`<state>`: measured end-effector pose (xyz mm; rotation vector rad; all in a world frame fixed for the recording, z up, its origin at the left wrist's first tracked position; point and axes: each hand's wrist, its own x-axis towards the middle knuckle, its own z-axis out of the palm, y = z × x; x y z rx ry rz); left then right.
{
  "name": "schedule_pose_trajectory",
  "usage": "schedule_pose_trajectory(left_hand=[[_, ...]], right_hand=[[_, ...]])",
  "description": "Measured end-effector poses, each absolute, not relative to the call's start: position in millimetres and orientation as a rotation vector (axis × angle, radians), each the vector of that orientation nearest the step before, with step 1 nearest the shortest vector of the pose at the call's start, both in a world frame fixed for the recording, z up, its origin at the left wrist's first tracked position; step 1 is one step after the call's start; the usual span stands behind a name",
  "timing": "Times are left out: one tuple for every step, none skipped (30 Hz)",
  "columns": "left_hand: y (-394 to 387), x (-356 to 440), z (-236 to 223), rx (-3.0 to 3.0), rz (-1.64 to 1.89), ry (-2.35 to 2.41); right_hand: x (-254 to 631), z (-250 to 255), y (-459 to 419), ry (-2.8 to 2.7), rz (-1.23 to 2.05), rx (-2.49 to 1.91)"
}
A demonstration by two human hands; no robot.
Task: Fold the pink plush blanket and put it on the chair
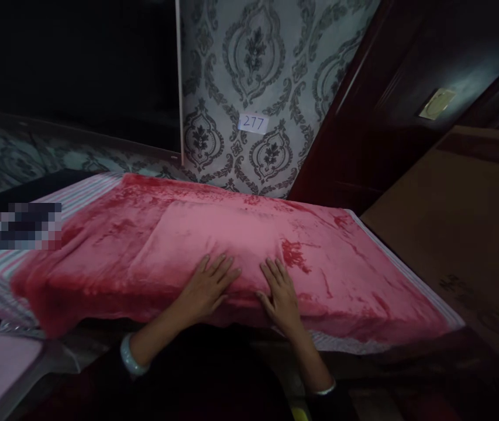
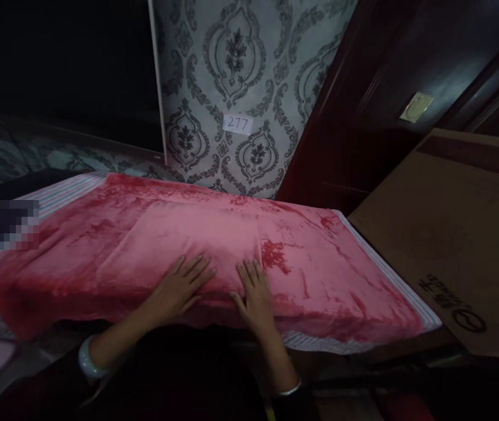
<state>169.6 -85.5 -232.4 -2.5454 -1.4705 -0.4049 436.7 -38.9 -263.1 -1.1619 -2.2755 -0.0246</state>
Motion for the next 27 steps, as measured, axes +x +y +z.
schedule_pose_trajectory(left_hand=[[-88.6, 162.5, -232.2, -2.529, -0.399, -1.492], [-92.0, 153.8, -231.9, -2.503, -0.392, -1.523], [-95.6, 143.7, -231.6, -2.466, -0.382, -1.563], [-99.5, 132.6, -231.2, -2.424, -0.370, -1.605], [-103.6, 120.7, -230.6, -2.382, -0.356, -1.645], [-107.7, 108.6, -229.8, -2.344, -0.343, -1.677], [-111.7, 96.5, -228.8, -2.310, -0.331, -1.702], [-115.6, 84.9, -227.5, -2.280, -0.321, -1.721], [-119.2, 74.0, -225.9, -2.253, -0.312, -1.739], [-122.3, 64.1, -224.3, -2.227, -0.303, -1.759], [-124.9, 55.2, -222.8, -2.200, -0.295, -1.781], [-126.9, 47.4, -221.6, -2.172, -0.289, -1.805], [-128.3, 40.6, -220.8, -2.147, -0.288, -1.829], [-129.2, 34.9, -220.7, -2.126, -0.295, -1.850], [-129.6, 30.0, -221.3, -2.108, -0.312, -1.869], [-129.7, 26.0, -222.6, -2.094, -0.339, -1.884], [-129.6, 22.5, -224.3, -2.086, -0.373, -1.892], [-129.5, 19.6, -226.4, -2.084, -0.411, -1.889], [-129.3, 17.0, -228.5, -2.086, -0.451, -1.875], [-129.1, 14.7, -230.5, -2.093, -0.490, -1.853], [-129.0, 12.7, -231.9, -2.102, -0.528, -1.826], [-128.8, 10.8, -232.5, -2.109, -0.570, -1.801], [-128.4, 9.3, -231.9, -2.113, -0.615, -1.784], [-127.7, 8.2, -229.8, -2.117, -0.664, -1.775], [-126.7, 7.5, -225.8, -2.119, -0.717, -1.774], [-125.2, 7.4, -219.4, -2.119, -0.777, -1.777], [-123.3, 8.0, -210.6, -2.113, -0.844, -1.781]], right_hand=[[441.9, -265.5, -40.5, -2.270, -0.009, -1.138], [446.6, -268.2, -41.9, -2.260, 0.003, -1.120], [450.5, -270.9, -42.9, -2.247, 0.008, -1.102], [453.5, -273.6, -43.4, -2.230, 0.006, -1.084], [455.6, -276.2, -43.2, -2.213, -0.002, -1.065], [456.9, -278.4, -42.5, -2.196, -0.015, -1.047], [457.7, -280.2, -41.3, -2.184, -0.028, -1.031], [458.2, -281.5, -39.8, -2.178, -0.040, -1.016], [458.8, -282.1, -37.9, -2.178, -0.048, -1.004], [459.5, -282.3, -36.0, -2.182, -0.049, -0.995], [460.6, -282.0, -34.0, -2.188, -0.047, -0.984], [461.8, -281.5, -32.1, -2.196, -0.045, -0.973], [463.1, -280.8, -30.4, -2.202, -0.044, -0.964], [464.3, -280.2, -29.0, -2.205, -0.046, -0.959], [465.3, -279.9, -27.8, -2.205, -0.049, -0.958], [465.9, -279.8, -27.1, -2.201, -0.055, -0.958], [466.2, -280.3, -26.7, -2.192, -0.058, -0.964], [466.4, -281.1, -26.6, -2.182, -0.056, -0.969], [466.4, -282.3, -26.8, -2.173, -0.050, -0.971], [466.6, -283.6, -27.0, -2.167, -0.039, -0.969], [466.9, -284.6, -27.2, -2.163, -0.025, -0.964], [467.5, -285.0, -27.1, -2.160, -0.012, -0.955], [468.3, -284.2, -26.4, -2.157, -0.002, -0.947], [469.2, -281.6, -25.0, -2.149, 0.002, -0.939], [470.2, -276.6, -22.7, -2.134, 0.003, -0.936], [471.0, -268.8, -19.4, -2.113, 0.003, -0.936], [471.5, -257.8, -15.4, -2.088, 0.005, -0.940]])
